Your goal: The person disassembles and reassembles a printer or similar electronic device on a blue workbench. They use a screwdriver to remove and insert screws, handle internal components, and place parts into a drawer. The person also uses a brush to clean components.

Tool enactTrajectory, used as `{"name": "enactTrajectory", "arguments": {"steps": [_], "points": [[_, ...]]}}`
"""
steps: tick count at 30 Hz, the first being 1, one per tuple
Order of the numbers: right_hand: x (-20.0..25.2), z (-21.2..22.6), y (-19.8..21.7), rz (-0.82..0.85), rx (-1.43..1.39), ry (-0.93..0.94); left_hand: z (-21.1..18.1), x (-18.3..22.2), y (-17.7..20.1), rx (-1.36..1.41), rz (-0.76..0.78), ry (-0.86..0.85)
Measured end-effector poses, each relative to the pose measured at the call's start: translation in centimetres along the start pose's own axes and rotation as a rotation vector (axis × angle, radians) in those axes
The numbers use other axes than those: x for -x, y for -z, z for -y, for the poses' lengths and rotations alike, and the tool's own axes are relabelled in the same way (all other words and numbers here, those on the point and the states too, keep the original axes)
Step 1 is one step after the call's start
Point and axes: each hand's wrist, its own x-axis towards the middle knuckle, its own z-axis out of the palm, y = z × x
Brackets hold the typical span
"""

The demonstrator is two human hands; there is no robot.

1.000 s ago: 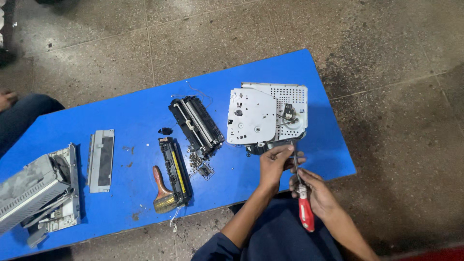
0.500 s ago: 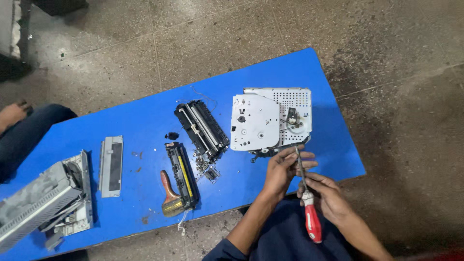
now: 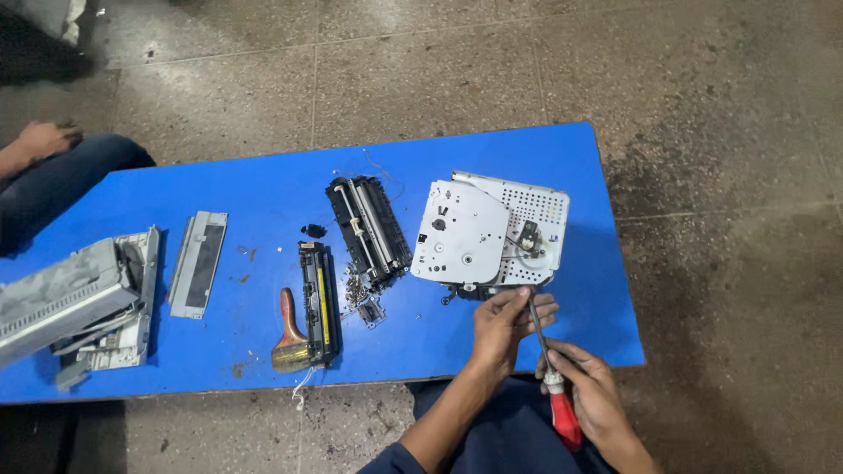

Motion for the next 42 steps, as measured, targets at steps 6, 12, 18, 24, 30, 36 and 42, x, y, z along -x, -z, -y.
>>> {"name": "enactTrajectory", "arguments": {"steps": [6, 12, 18, 24, 30, 36, 42], "points": [[-1.9, 0.6, 5.4, 0.059, 0.29, 0.005, 1.6, 0.8, -0.1, -0.084, -0.061, -0.128], [-3.6, 2.6, 7.7, 0.084, 0.615, 0.073, 5.3, 1.6, -1.6, -0.025, -0.194, -0.321], [-3.3, 4.8, 8.6, 0.307, 0.825, 0.184, 6.8, 1.5, -0.5, -0.032, -0.354, -0.519], [-2.7, 7.2, 6.5, 0.17, 0.63, 0.198, 5.4, 2.5, 1.4, -0.012, -0.342, -0.361], [-6.8, 10.3, 1.0, 0.066, 0.315, 0.095, 6.4, 2.5, 6.5, -0.047, -0.268, -0.19], [-6.9, 9.6, -1.0, 0.028, 0.126, -0.087, 4.6, -0.6, 18.4, -0.635, -0.542, -0.35], [-6.9, 7.2, -1.9, -0.069, -0.068, -0.154, 1.2, -2.0, 25.2, -1.472, -0.672, -0.463]]}}
